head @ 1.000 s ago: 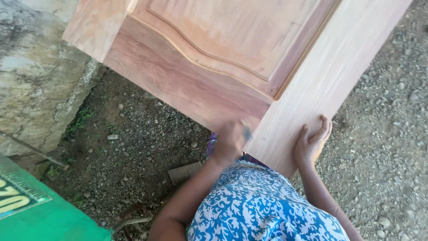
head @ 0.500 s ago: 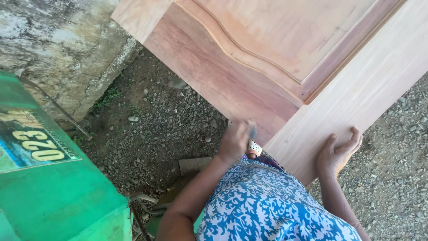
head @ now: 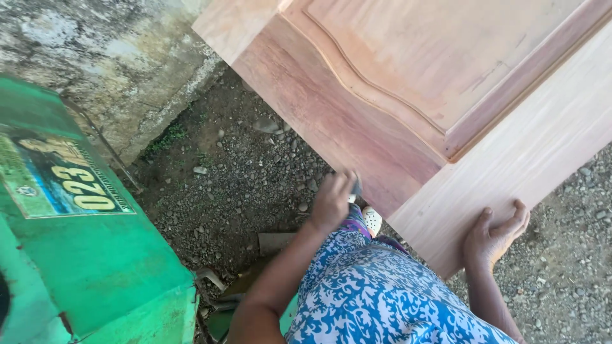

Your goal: The person sands the surface of a wooden door using sandpaper.

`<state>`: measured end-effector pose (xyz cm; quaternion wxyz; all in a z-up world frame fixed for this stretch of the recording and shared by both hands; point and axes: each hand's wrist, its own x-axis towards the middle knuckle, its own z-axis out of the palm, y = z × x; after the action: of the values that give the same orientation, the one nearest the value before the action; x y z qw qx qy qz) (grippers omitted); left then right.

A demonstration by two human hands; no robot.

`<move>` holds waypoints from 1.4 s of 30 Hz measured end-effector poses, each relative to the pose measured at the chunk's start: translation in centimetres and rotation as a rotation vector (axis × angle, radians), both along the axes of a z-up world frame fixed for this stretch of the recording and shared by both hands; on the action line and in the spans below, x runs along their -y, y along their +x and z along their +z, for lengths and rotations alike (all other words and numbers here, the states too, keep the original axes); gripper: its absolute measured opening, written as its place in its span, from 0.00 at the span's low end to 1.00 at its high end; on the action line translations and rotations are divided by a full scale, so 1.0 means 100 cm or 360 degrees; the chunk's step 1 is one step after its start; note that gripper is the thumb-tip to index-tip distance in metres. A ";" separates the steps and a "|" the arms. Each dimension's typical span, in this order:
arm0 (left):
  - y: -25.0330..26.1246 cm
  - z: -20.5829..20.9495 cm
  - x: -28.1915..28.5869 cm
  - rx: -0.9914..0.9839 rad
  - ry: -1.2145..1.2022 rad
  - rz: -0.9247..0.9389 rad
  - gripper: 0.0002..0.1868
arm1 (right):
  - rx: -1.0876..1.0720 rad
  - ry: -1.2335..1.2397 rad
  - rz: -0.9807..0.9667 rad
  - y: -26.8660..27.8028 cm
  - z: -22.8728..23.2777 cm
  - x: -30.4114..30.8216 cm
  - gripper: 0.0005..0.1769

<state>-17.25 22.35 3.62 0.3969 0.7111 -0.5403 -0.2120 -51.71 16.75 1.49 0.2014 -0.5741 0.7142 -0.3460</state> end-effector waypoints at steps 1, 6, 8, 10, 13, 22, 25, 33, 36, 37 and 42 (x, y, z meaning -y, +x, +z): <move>-0.008 -0.016 -0.013 0.0864 -0.0391 -0.0316 0.21 | -0.0017 0.0023 -0.0005 0.002 0.002 -0.001 0.33; 0.056 -0.049 0.024 0.0037 -0.0204 -0.0123 0.14 | -0.0028 0.0108 -0.0034 0.005 0.007 0.002 0.34; 0.098 -0.068 0.046 -0.0773 0.0183 0.0043 0.20 | -0.0041 0.0139 -0.0034 0.004 0.005 0.001 0.34; 0.142 -0.057 0.071 -0.0395 -0.0539 0.0205 0.10 | -0.0065 0.0187 -0.0055 0.003 0.004 0.002 0.34; 0.207 -0.066 0.109 0.0275 -0.0658 0.0352 0.14 | -0.0126 0.0214 -0.0069 0.001 0.002 0.001 0.32; 0.337 -0.083 0.175 0.0627 -0.0424 0.0801 0.10 | -0.0258 0.0086 -0.0098 0.002 -0.003 -0.004 0.30; 0.344 -0.052 0.183 0.0888 -0.0247 0.0827 0.16 | -0.0258 0.0054 -0.0114 -0.001 -0.010 -0.006 0.29; 0.202 -0.035 0.154 0.0626 -0.0230 0.0262 0.09 | -0.0158 0.0280 -0.0461 0.032 0.028 -0.001 0.31; 0.081 0.001 0.125 0.0267 -0.0345 -0.0226 0.08 | -0.0195 0.0128 -0.0353 0.031 0.030 0.002 0.30; 0.044 0.020 0.109 0.0149 -0.0464 -0.0477 0.09 | -0.0267 0.0081 -0.0252 0.029 0.027 0.002 0.30; 0.034 0.029 0.108 0.0219 -0.0581 -0.0965 0.12 | -0.0187 0.0208 -0.0351 0.036 0.036 0.008 0.30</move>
<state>-13.82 11.52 6.55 0.3992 0.4485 -0.7811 -0.1715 -48.13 15.96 5.09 0.1569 -0.4969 0.8047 -0.2845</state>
